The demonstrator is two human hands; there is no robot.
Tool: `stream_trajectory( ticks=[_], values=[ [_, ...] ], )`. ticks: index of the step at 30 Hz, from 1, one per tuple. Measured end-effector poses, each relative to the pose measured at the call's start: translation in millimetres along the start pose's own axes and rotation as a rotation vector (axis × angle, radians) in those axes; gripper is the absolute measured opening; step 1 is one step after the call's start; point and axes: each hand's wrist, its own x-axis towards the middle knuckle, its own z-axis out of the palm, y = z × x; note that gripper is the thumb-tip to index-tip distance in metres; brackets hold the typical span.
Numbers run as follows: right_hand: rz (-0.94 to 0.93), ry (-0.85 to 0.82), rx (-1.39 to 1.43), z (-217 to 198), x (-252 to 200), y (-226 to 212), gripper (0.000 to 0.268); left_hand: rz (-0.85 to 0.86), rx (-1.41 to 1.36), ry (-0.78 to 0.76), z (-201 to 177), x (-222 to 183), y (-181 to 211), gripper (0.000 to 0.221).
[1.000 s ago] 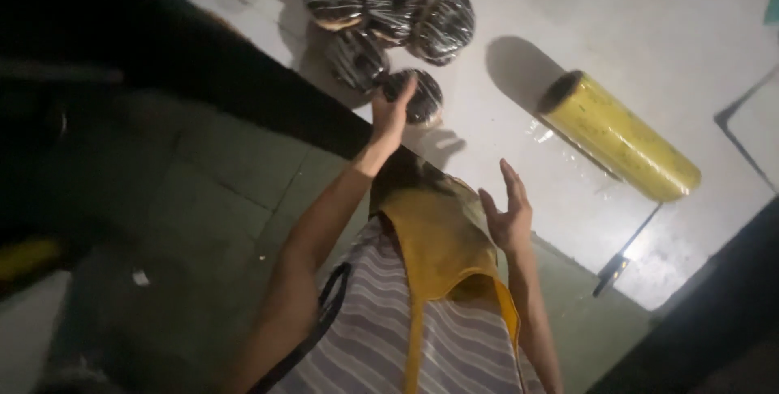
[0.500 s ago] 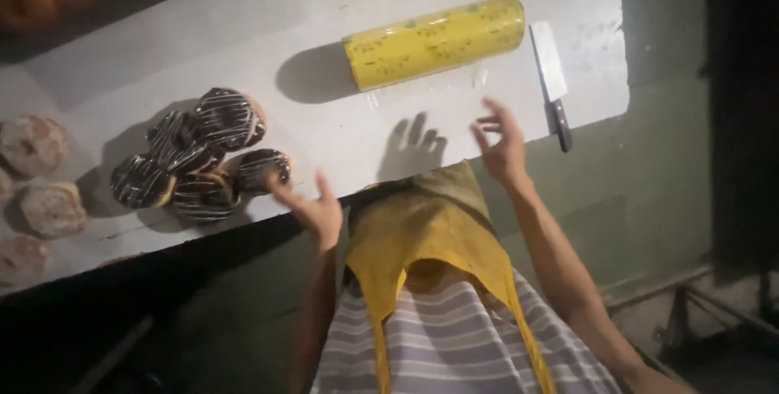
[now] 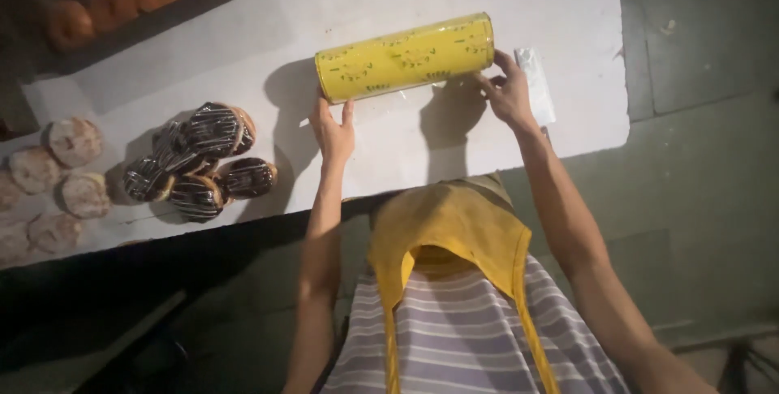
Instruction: The person wraps individual donuts in plastic wrap using a roll and a knife. They place each donut on a sheet of plastic, fold the wrap around it, cut the excess with a knife, and set the wrapped donut aside.
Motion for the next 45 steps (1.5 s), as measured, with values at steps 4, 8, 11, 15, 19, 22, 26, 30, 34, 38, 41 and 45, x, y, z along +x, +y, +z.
stream_trajectory(
  ticks=[4, 8, 11, 15, 19, 22, 26, 30, 34, 38, 41, 45],
  values=[
    [-0.162, -0.041, 0.089, -1.0, 26.4, 45.1, 0.067, -0.067, -0.099, 0.029, 1.1, 16.1, 14.2, 0.059],
    [-0.197, -0.014, 0.057, 6.5, 43.0, 42.0, 0.075, -0.28, -0.126, 0.067, 7.9, 31.1, 9.6, 0.066],
    [0.229, -0.13, 0.261, 27.7, 49.7, 52.2, 0.061, -0.078, -0.383, 0.032, 32.7, 28.5, -37.5, 0.044],
    [0.061, -0.204, 0.119, 47.9, 68.4, 81.3, 0.038, -0.445, -0.676, -0.263, 52.6, 29.1, -59.7, 0.021],
    [0.216, -0.297, 0.272, 21.9, 50.7, 6.9, 0.034, -0.626, -0.899, -0.359, 25.9, 43.7, -41.1, 0.022],
    [0.182, -0.295, 0.465, 17.9, 83.0, -9.3, 0.031, -0.464, -0.858, -0.273, 6.1, 88.3, -25.2, 0.046],
    [0.104, -0.262, 0.527, 3.9, 106.2, -75.4, 0.035, -0.39, -0.765, -0.138, -13.5, 160.7, -1.5, 0.041],
    [-0.121, -0.217, 0.518, -29.4, 39.1, -150.5, 0.033, -0.285, -0.868, -0.072, -104.6, 139.3, 96.1, 0.029],
    [-0.161, -0.222, 0.276, -51.5, -72.7, -143.7, 0.034, -0.193, -0.771, -0.116, -164.4, 45.8, 114.8, 0.022],
    [-0.051, -0.226, 0.167, -43.7, -148.8, -55.8, 0.029, -0.392, -0.731, -0.19, -147.4, -61.4, 60.8, 0.02],
    [-0.008, -0.233, 0.022, -37.8, -193.2, -17.9, 0.036, -0.405, -0.722, -0.242, -114.5, -127.2, 23.8, 0.022],
    [0.085, -0.131, -0.144, -29.3, -226.9, 8.5, 0.034, -0.245, -0.456, -0.233, -93.2, -176.0, 19.6, 0.024]
  ],
)
